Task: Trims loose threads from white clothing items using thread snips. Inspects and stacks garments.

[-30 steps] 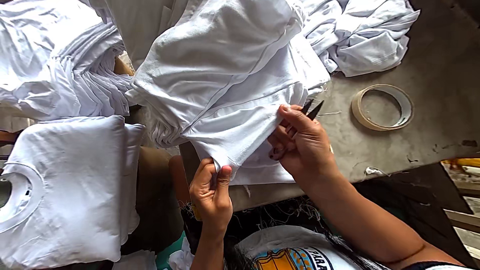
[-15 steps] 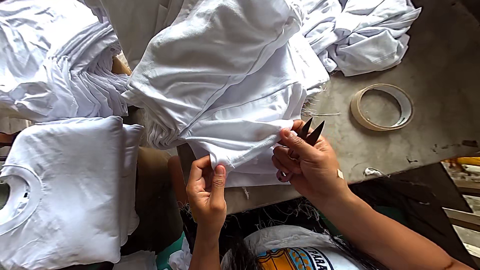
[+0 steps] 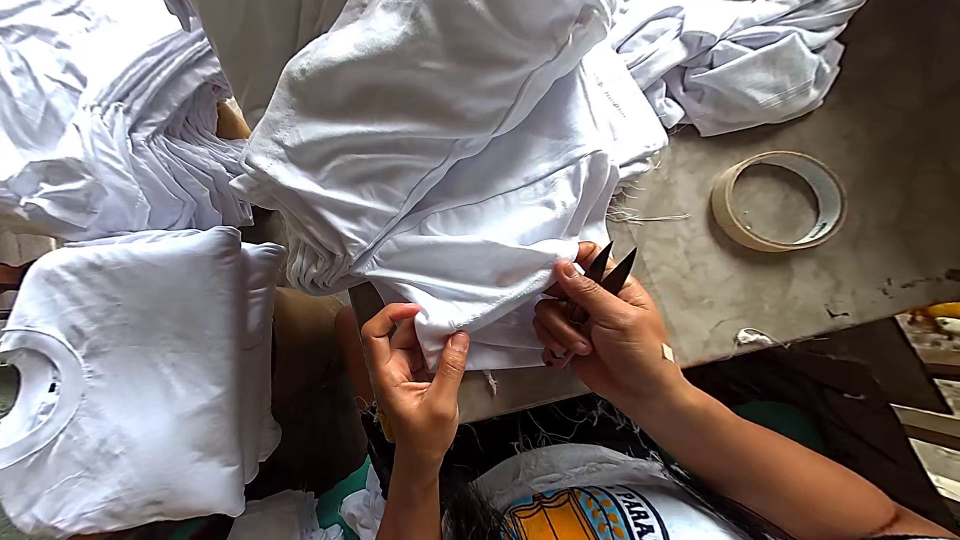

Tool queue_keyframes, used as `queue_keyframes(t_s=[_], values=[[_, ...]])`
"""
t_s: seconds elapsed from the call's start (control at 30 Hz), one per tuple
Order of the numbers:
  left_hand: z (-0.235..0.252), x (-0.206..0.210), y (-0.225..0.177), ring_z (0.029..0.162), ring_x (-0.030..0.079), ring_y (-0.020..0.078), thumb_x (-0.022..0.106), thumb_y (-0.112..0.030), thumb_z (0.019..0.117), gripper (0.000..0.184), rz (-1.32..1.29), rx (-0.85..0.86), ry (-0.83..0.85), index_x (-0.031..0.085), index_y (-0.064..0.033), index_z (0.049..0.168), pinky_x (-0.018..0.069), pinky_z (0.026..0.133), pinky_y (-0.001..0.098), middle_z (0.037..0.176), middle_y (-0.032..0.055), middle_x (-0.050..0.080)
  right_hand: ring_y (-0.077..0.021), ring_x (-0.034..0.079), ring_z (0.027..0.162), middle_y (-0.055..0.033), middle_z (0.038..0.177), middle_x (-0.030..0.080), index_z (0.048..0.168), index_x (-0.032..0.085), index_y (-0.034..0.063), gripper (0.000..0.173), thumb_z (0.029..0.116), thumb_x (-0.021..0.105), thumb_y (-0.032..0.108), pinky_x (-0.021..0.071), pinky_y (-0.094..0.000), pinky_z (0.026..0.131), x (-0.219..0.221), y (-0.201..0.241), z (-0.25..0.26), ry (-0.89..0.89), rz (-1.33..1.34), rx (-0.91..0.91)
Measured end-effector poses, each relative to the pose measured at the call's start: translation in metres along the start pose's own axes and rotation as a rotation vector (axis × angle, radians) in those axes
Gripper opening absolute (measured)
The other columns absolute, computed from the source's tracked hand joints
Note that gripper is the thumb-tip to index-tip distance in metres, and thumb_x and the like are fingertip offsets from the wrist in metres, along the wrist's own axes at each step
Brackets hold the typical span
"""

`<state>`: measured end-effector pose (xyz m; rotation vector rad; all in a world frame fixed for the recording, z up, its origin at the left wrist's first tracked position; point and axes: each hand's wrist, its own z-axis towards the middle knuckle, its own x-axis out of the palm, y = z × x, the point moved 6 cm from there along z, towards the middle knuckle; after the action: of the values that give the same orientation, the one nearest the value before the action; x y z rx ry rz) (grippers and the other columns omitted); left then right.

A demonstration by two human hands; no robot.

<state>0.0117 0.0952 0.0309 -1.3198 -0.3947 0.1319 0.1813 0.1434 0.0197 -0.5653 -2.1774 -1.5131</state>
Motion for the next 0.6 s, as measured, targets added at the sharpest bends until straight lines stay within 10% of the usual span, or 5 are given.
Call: queue_keyframes(t_s=[0.23, 0.6], values=[[-0.002, 0.000, 0.000, 0.096, 0.068, -0.0020, 0.066, -0.001, 0.0893, 0.029, 0.198, 0.122, 0.056, 0.067, -0.0057, 0.118, 0.0577, 0.085, 0.0176, 0.106, -0.0079, 0.072, 0.0000, 0.046, 0.040, 0.0038, 0.056, 0.054, 0.099, 0.055, 0.0170, 0.024, 0.1102, 0.035, 0.012, 0.0438, -0.0141, 0.043, 0.000, -0.001, 0.000, 0.048, -0.004, 0.009], [-0.007, 0.001, -0.008, 0.107, 0.061, 0.0034, 0.068, -0.013, 0.0906, 0.024, 0.597, 0.240, -0.035, 0.070, 0.0006, 0.110, 0.0517, 0.093, 0.0167, 0.111, 0.0059, 0.064, -0.0005, 0.050, 0.042, 0.0059, 0.055, 0.054, 0.102, 0.052, 0.0202, 0.020, 0.1103, 0.034, 0.015, 0.0469, -0.0153, 0.045, -0.002, -0.004, 0.000, 0.139, -0.028, 0.020]])
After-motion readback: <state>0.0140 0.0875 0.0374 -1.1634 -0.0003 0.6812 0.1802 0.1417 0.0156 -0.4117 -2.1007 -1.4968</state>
